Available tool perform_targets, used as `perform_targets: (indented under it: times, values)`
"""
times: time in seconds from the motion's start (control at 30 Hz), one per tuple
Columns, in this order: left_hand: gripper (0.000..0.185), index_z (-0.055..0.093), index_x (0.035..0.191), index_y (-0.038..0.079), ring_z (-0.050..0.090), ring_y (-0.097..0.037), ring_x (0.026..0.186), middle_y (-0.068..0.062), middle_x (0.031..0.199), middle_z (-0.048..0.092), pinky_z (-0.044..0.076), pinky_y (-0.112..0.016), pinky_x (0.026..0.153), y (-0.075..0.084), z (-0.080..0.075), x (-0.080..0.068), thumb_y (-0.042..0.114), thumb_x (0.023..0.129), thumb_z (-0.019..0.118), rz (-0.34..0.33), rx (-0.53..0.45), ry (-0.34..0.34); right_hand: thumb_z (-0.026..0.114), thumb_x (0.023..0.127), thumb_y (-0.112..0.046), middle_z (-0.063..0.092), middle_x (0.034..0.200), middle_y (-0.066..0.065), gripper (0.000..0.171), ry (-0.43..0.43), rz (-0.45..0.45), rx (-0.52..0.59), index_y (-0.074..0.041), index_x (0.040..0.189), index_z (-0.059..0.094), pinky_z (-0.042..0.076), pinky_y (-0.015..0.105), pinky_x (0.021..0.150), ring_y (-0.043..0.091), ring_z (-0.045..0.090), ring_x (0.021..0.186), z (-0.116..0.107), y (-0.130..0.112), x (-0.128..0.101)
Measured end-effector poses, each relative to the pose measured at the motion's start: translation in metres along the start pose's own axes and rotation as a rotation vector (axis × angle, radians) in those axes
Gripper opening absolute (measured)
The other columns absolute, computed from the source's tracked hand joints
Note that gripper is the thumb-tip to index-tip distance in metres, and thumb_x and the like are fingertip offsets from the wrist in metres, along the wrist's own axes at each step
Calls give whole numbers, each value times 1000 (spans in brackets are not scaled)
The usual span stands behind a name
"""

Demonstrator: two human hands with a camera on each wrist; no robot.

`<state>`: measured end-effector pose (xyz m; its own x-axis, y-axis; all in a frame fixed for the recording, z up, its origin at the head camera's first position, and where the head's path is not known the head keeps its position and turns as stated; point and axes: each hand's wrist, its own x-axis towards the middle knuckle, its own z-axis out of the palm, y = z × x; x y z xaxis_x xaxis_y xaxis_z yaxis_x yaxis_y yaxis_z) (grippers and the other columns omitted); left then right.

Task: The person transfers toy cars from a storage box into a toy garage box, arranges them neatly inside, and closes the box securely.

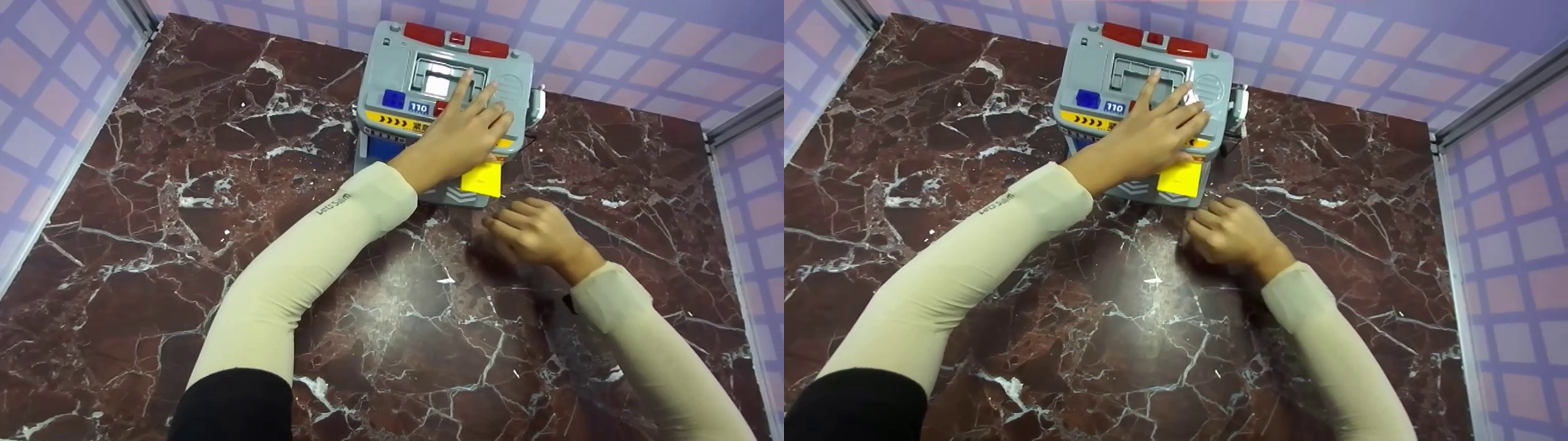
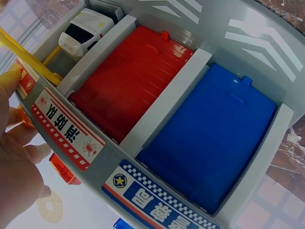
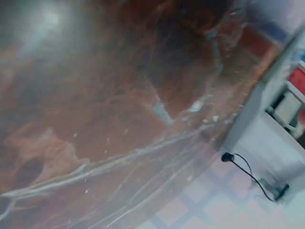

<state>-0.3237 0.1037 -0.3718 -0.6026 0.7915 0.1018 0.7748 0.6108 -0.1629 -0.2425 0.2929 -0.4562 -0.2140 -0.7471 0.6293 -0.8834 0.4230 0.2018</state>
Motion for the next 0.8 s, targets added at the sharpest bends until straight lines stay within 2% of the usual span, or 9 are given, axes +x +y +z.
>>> perform_targets:
  times: [0.1,0.17,0.23,0.33,0.4,0.47,0.6,0.7,0.8]
  values:
    - [66,29,144,9,10,-33,142,-10,148,33,-9,-59,109,0,-1,0,50,94,43,2,5,-9,54,77,-10,52,50,2,16,112,89,-19,-3,76,69,27,30,35,18,37,38,-10,-4,5]
    - [67,28,145,9,9,-33,142,-11,148,32,-9,-59,109,0,-2,1,50,94,43,3,10,-17,57,79,-11,54,52,2,13,127,225,-55,-3,79,68,29,31,35,18,39,38,-14,-5,10]
    - [67,28,145,9,9,-33,142,-10,148,33,-9,-60,109,0,-2,1,49,93,45,2,14,-21,63,81,-17,58,59,4,13,98,397,-99,-4,85,66,36,32,37,20,46,44,-17,-5,15]
    - [72,25,146,7,7,-34,142,-11,149,30,-11,-60,108,1,-2,1,47,92,50,10,18,-43,70,82,-32,61,70,6,29,6,655,-160,-5,88,59,40,32,43,21,52,54,-19,-4,20]
    - [76,23,146,7,6,-34,142,-11,150,29,-11,-60,108,0,-1,1,47,90,54,16,23,-52,70,80,-41,57,67,5,37,-64,783,-180,-7,80,57,38,32,43,20,50,53,-16,-2,23]
    - [80,22,147,6,6,-34,142,-11,150,28,-11,-60,108,0,0,1,46,88,57,20,30,-57,69,78,-48,56,61,5,43,-140,881,-184,-7,70,56,36,33,42,21,48,49,-11,0,26]
    - [83,24,146,6,8,-34,142,-11,149,30,-9,-60,109,0,0,0,46,84,64,15,40,-41,64,78,-59,58,53,6,53,-308,1058,-179,-11,55,58,39,39,41,26,53,47,0,7,32]
    - [82,26,145,6,10,-34,142,-11,148,32,-8,-61,109,0,0,0,42,83,67,16,43,-26,56,75,-70,63,59,12,62,-419,1215,-179,-12,55,59,43,45,44,32,58,53,7,13,34]
    - [79,29,143,6,11,-34,141,-12,147,34,-8,-60,109,1,-3,1,36,82,70,22,34,-15,47,69,-82,66,74,21,74,-496,1332,-180,-9,63,64,46,52,51,39,62,65,12,19,33]
